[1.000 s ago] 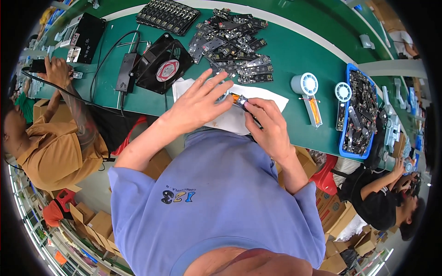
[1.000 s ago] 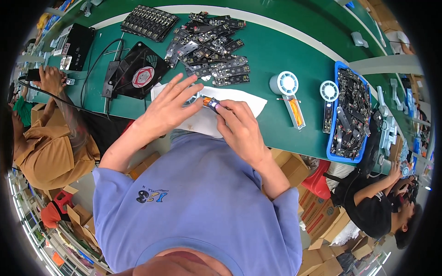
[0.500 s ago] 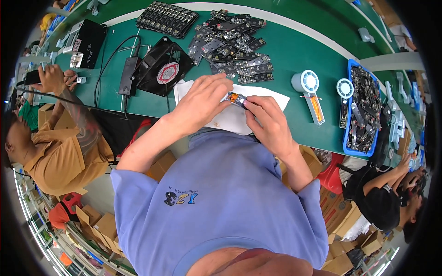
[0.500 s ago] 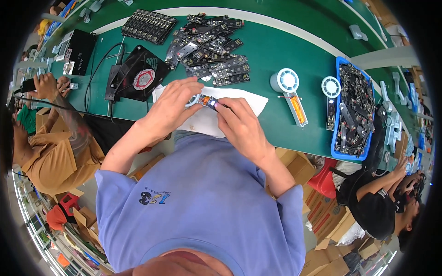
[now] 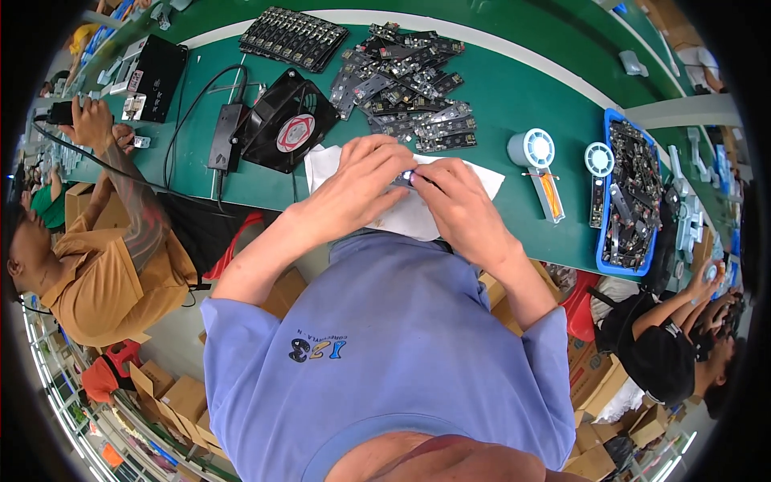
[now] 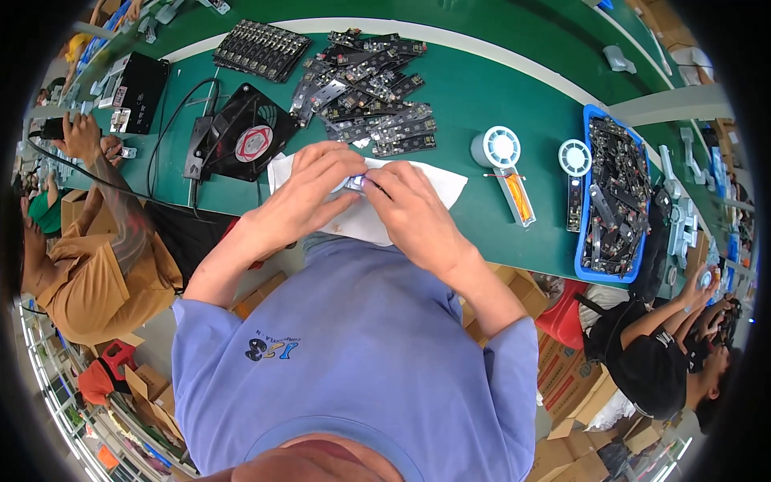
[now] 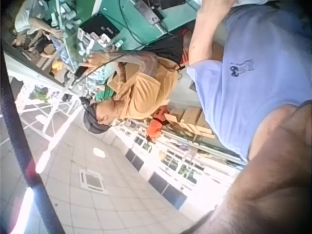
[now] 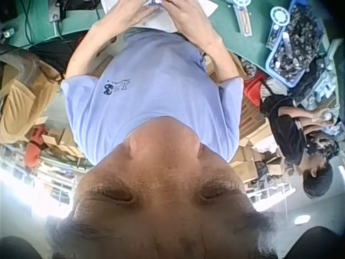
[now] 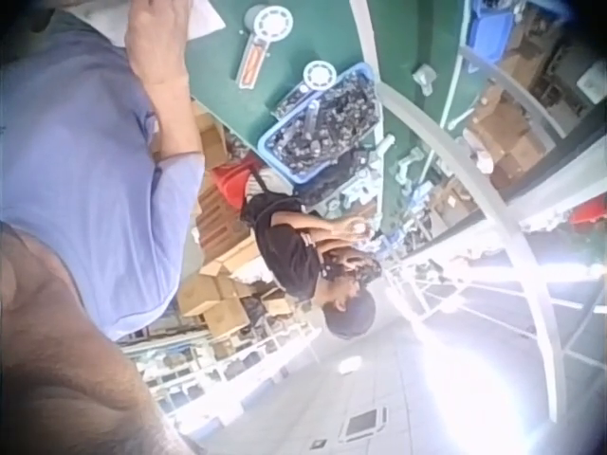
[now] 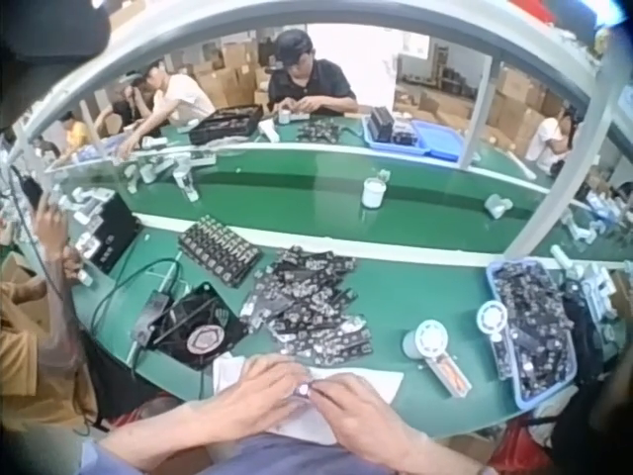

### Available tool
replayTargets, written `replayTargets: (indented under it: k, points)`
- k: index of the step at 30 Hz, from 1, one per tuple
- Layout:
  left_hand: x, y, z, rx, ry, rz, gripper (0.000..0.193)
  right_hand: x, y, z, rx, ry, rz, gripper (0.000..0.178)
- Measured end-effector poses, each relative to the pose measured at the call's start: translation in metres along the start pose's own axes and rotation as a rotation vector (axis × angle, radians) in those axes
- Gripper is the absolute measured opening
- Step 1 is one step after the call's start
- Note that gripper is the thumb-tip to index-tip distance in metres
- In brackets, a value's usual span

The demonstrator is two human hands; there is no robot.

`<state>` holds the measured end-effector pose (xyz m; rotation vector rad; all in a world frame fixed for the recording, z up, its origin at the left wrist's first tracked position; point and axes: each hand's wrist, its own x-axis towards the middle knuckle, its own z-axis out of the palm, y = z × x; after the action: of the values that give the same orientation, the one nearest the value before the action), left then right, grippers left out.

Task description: The person assembles electronic components by connecting ribbon cables to PCB boards, working under a magnifying light.

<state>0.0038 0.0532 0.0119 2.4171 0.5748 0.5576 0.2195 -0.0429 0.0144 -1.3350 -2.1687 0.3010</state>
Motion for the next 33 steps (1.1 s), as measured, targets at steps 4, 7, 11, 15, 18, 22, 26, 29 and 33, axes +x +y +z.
replayTargets:
  k: [4, 7, 11, 15, 18, 22, 26, 29, 33]
  points:
    - [0.003, 0.001, 0.0, 0.075, 0.029, 0.034, 0.027, 0.005, 0.005, 0.0, 0.022, 0.061, -0.011, 0.029]
    - [0.0, 0.003, 0.0, 0.112, 0.025, 0.001, 0.028, -0.006, 0.007, 0.005, 0.124, 0.143, 0.158, 0.028]
    - [0.002, 0.004, -0.005, 0.105, -0.02, -0.008, 0.025, -0.011, 0.003, 0.0, 0.192, 0.089, 0.226, 0.029]
    - [0.003, -0.001, -0.005, 0.032, -0.034, -0.055, 0.03, -0.001, 0.003, -0.007, 0.192, -0.024, 0.188, 0.03]
    - [-0.004, -0.001, 0.007, 0.092, 0.187, 0.006, 0.041, 0.003, 0.0, -0.012, 0.174, -0.119, 0.193, 0.028]
    - [-0.019, 0.019, 0.028, 0.104, 0.513, 0.199, 0.041, -0.003, 0.002, -0.039, 0.19, -0.142, 0.259, 0.027]
    - [-0.036, 0.025, 0.051, 0.021, 0.461, 0.179, 0.038, 0.009, 0.025, -0.085, 0.055, 0.085, 0.255, 0.023]
    - [-0.036, 0.02, 0.071, 0.057, 0.349, 0.024, 0.031, 0.058, 0.086, -0.11, -0.025, 0.172, 0.298, 0.02]
    - [-0.033, 0.012, 0.072, 0.224, 0.341, 0.055, 0.029, 0.107, 0.202, -0.116, -0.12, 0.286, 0.647, 0.019]
